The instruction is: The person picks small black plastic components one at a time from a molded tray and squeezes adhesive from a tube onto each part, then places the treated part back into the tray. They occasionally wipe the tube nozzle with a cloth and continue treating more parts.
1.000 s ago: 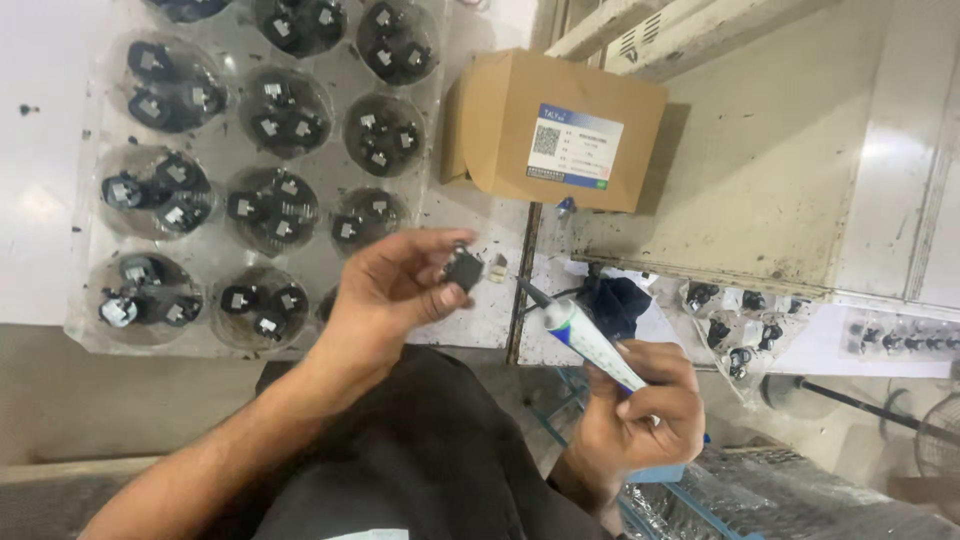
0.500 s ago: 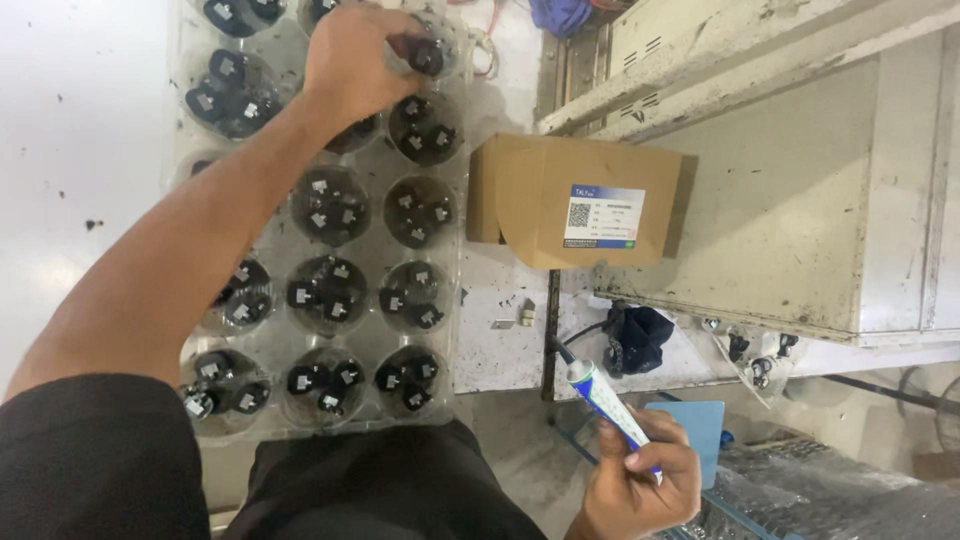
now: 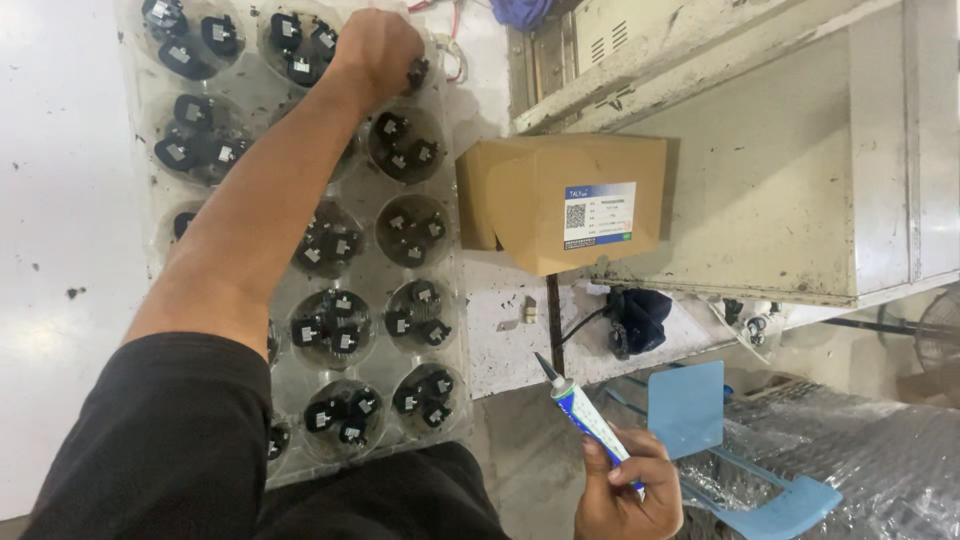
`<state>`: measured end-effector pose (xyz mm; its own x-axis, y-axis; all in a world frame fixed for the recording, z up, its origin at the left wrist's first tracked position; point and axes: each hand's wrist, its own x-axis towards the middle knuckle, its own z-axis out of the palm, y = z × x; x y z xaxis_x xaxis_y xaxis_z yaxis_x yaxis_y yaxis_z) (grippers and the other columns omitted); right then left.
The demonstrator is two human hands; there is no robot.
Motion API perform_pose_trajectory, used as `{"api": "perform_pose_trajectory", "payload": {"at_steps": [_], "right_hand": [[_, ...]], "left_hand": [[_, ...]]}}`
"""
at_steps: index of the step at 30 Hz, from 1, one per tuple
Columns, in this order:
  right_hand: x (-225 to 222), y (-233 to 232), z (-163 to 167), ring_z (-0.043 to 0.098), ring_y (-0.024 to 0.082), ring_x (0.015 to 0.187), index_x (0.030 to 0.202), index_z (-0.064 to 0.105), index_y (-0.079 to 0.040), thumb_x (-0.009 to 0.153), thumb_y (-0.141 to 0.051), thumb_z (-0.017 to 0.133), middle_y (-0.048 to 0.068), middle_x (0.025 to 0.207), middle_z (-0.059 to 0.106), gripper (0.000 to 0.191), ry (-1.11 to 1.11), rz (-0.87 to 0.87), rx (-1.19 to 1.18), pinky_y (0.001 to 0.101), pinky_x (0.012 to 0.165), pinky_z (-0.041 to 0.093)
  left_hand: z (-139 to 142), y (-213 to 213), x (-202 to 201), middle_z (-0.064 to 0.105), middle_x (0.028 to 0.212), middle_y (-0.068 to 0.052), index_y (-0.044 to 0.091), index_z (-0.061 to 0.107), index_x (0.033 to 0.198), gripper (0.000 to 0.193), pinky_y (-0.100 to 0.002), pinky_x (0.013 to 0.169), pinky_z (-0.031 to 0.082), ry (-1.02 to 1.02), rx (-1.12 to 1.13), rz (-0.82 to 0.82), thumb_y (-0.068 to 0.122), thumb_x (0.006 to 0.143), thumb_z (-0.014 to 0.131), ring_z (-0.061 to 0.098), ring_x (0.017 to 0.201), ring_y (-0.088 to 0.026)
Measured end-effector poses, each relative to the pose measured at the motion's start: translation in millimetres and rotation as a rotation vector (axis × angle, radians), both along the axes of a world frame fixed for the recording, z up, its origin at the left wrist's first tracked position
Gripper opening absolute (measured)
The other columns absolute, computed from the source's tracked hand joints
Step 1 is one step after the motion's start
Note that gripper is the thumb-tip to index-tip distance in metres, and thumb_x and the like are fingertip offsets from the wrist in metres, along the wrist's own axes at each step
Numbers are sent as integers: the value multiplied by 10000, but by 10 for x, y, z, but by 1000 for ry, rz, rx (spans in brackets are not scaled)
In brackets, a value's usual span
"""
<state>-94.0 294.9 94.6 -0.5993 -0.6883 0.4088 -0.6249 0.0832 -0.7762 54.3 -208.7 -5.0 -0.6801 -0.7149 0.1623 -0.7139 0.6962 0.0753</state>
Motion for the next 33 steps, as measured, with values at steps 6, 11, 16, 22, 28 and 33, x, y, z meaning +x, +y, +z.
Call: {"api": "perform_pose_trajectory", "payload": {"at_steps": [6,11,16,22,28,33], "right_hand": [[-38,-18,54,695,206,872,865,477,-81,885,53,796,193,916,685,347,42,8,-74,265,786,538],[-220,-43,103,666,190,870,874,475,-71,893,46,802,194,973,697,348,2,-10,-103,253,765,502],[-617,-25,192,666,189,895,876,476,-80,902,2,822,168,939,680,356,-12,65,-154,272,822,508],[-1178,55,247,663,220,934,826,490,-87,858,2,842,143,975,684,365,-46,130,-170,287,773,518],[-1698,303,266,694,213,898,817,491,-80,853,34,837,152,973,696,367,-83,201,-199,315,771,553],[-2097,492,198,681,195,860,809,504,-75,834,37,850,165,977,702,364,-86,199,-205,290,726,550]], "left_hand": [[173,451,-62,716,912,-98,183,774,1113,430,-455,714,556,292,-88,11,207,687,830,705,891,-312],[411,1436,-111,695,925,-99,156,755,938,161,-478,759,551,539,225,-92,246,812,798,687,877,-342],[331,2476,-548,709,813,-129,125,767,907,246,-513,700,551,267,427,-218,300,737,797,692,785,-361],[32,3112,-1352,738,844,-114,133,774,788,92,-455,665,557,-155,331,-53,110,723,713,726,836,-307],[-104,3134,-1733,778,910,-116,146,809,859,131,-424,705,597,-328,371,103,117,814,689,764,903,-304],[-185,3064,-1860,786,1030,-150,109,833,952,183,-429,777,624,-449,453,205,118,820,707,760,1005,-324]]}}
